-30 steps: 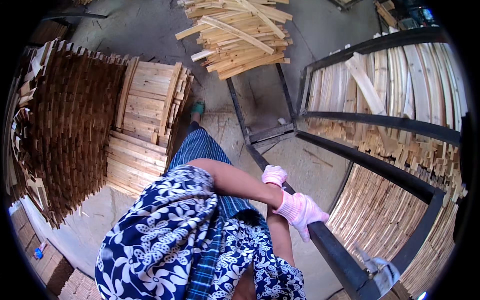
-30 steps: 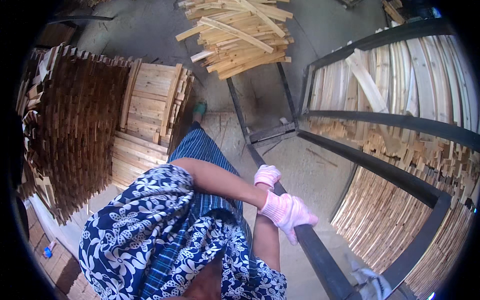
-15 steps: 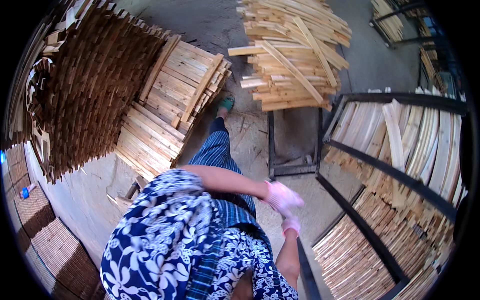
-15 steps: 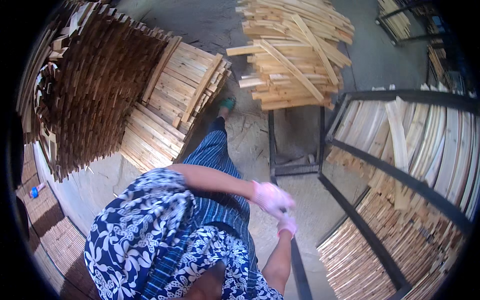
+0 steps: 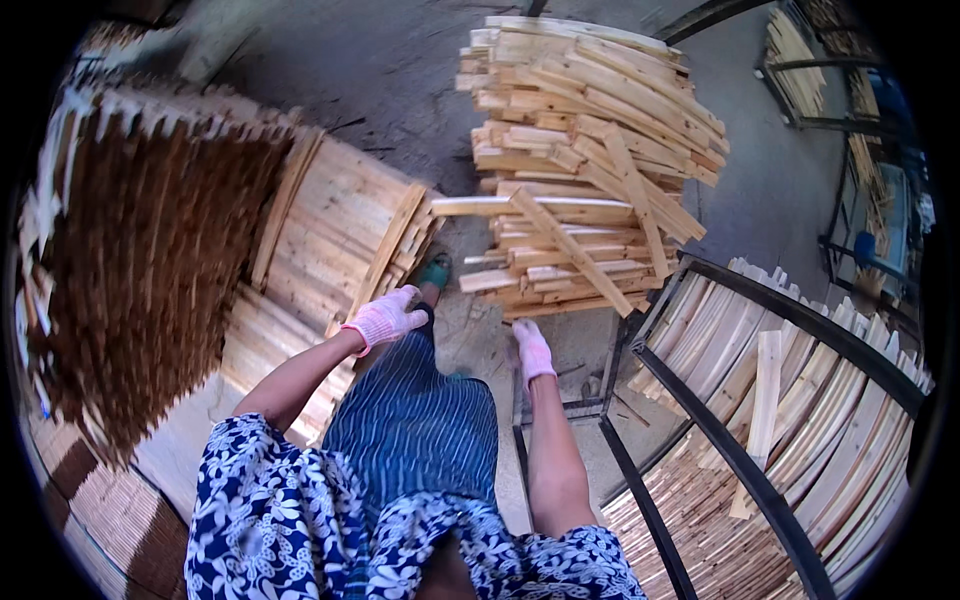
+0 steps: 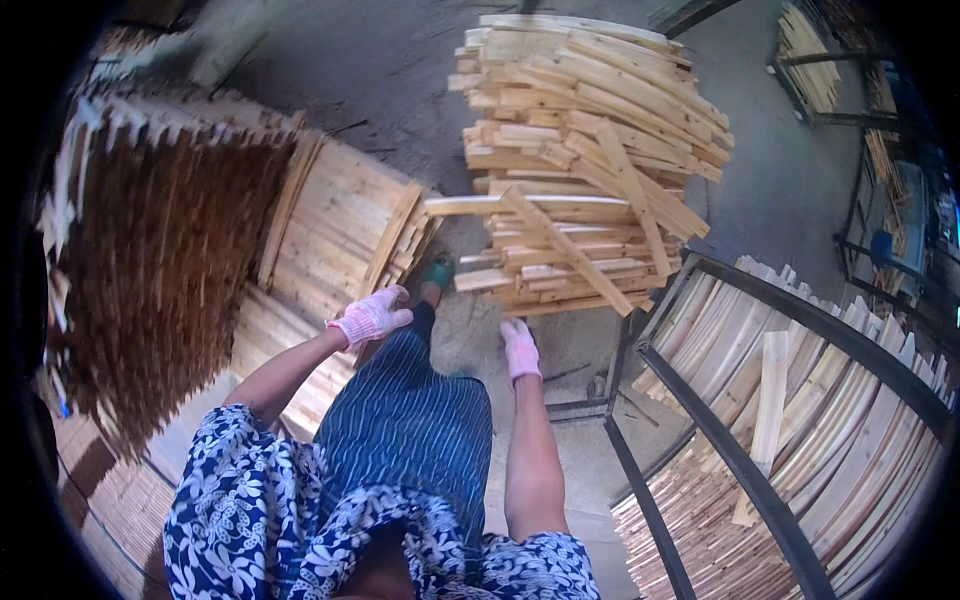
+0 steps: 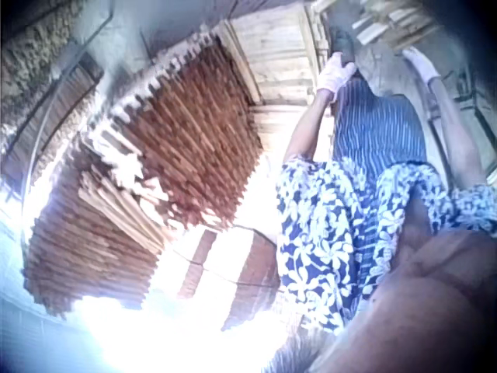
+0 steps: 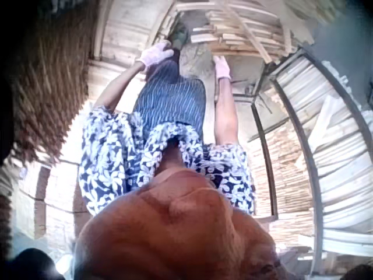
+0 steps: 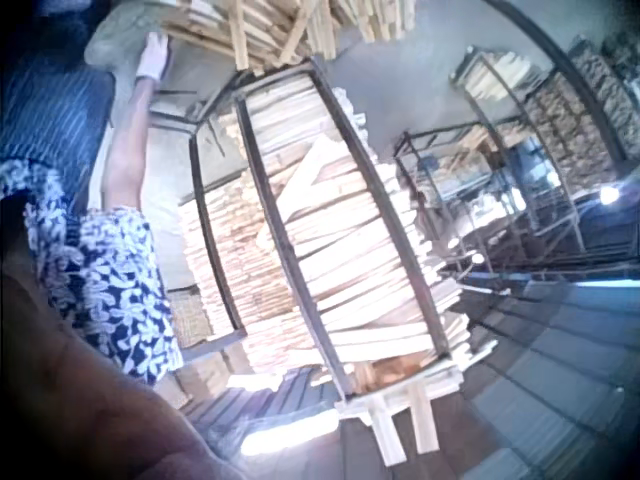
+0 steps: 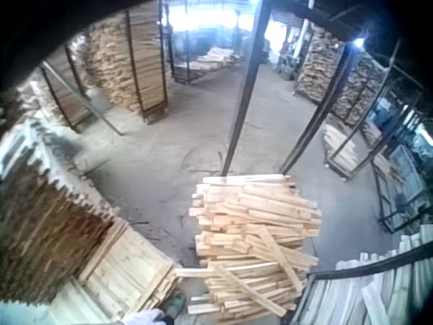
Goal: The person lifts a metal rack frame and places it on the floor. They then pick up bundles of wooden planks from a pile and arrange them neatly on the rack, stacking them in layers to form an organized stack.
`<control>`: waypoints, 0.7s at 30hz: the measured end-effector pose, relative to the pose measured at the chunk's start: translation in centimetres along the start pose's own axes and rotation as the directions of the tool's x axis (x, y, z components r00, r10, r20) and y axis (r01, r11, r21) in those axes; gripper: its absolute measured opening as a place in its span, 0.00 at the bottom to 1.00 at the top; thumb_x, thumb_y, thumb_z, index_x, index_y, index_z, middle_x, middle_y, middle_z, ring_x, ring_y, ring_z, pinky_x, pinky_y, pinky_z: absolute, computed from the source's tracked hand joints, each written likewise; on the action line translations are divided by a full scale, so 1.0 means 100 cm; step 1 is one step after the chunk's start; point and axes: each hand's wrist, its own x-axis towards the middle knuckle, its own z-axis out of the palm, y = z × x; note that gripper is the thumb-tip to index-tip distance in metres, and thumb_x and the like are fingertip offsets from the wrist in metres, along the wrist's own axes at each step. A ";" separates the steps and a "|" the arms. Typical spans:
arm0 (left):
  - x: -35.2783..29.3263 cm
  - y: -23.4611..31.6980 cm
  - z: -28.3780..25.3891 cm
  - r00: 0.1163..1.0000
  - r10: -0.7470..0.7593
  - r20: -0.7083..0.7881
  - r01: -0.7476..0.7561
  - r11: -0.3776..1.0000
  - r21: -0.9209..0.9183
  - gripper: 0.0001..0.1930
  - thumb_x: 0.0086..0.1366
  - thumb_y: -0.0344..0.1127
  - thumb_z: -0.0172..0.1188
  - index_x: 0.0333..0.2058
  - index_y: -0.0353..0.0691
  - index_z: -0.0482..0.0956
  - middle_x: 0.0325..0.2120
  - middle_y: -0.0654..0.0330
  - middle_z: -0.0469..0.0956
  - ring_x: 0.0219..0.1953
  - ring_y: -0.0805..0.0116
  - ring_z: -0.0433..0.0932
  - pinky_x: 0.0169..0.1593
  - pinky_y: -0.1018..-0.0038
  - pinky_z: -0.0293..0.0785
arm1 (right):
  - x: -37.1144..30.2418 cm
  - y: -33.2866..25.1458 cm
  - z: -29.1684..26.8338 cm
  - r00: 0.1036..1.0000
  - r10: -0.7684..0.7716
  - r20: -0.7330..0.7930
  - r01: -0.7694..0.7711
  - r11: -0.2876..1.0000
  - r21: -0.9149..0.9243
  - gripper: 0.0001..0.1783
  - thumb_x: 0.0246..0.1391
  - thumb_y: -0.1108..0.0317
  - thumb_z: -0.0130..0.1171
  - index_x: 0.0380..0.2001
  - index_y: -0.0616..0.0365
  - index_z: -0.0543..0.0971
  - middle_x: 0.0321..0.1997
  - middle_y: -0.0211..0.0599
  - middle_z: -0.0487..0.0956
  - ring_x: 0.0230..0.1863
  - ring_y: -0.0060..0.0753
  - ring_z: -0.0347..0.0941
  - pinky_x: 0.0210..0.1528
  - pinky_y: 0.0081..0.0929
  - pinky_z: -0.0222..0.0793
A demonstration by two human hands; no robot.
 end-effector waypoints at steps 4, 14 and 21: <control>0.104 0.038 -0.035 0.968 0.205 -0.146 -0.191 0.976 0.108 0.28 0.63 0.48 0.61 0.56 0.34 0.73 0.50 0.42 0.76 0.53 0.46 0.76 0.58 0.60 0.72 | 0.110 -0.061 0.008 0.937 0.347 -0.051 -0.216 0.686 0.695 0.33 0.61 0.42 0.59 0.57 0.58 0.72 0.50 0.43 0.76 0.48 0.44 0.73 0.52 0.46 0.72; 0.286 0.215 -0.066 0.634 0.768 -0.088 -0.475 0.477 0.740 0.36 0.56 0.47 0.69 0.63 0.56 0.67 0.63 0.46 0.65 0.69 0.44 0.60 0.68 0.47 0.59 | 0.205 -0.121 -0.031 0.688 0.696 -0.203 -0.188 0.441 0.877 0.46 0.60 0.38 0.58 0.68 0.61 0.59 0.71 0.53 0.60 0.65 0.50 0.63 0.65 0.51 0.62; 0.374 0.305 -0.036 0.600 0.795 -0.089 -0.428 0.413 0.804 0.48 0.52 0.62 0.69 0.70 0.63 0.58 0.71 0.44 0.55 0.72 0.40 0.54 0.70 0.41 0.51 | 0.153 -0.102 0.006 0.628 0.326 -0.706 0.350 0.692 0.632 0.42 0.57 0.60 0.66 0.66 0.65 0.57 0.64 0.50 0.68 0.55 0.42 0.71 0.57 0.41 0.72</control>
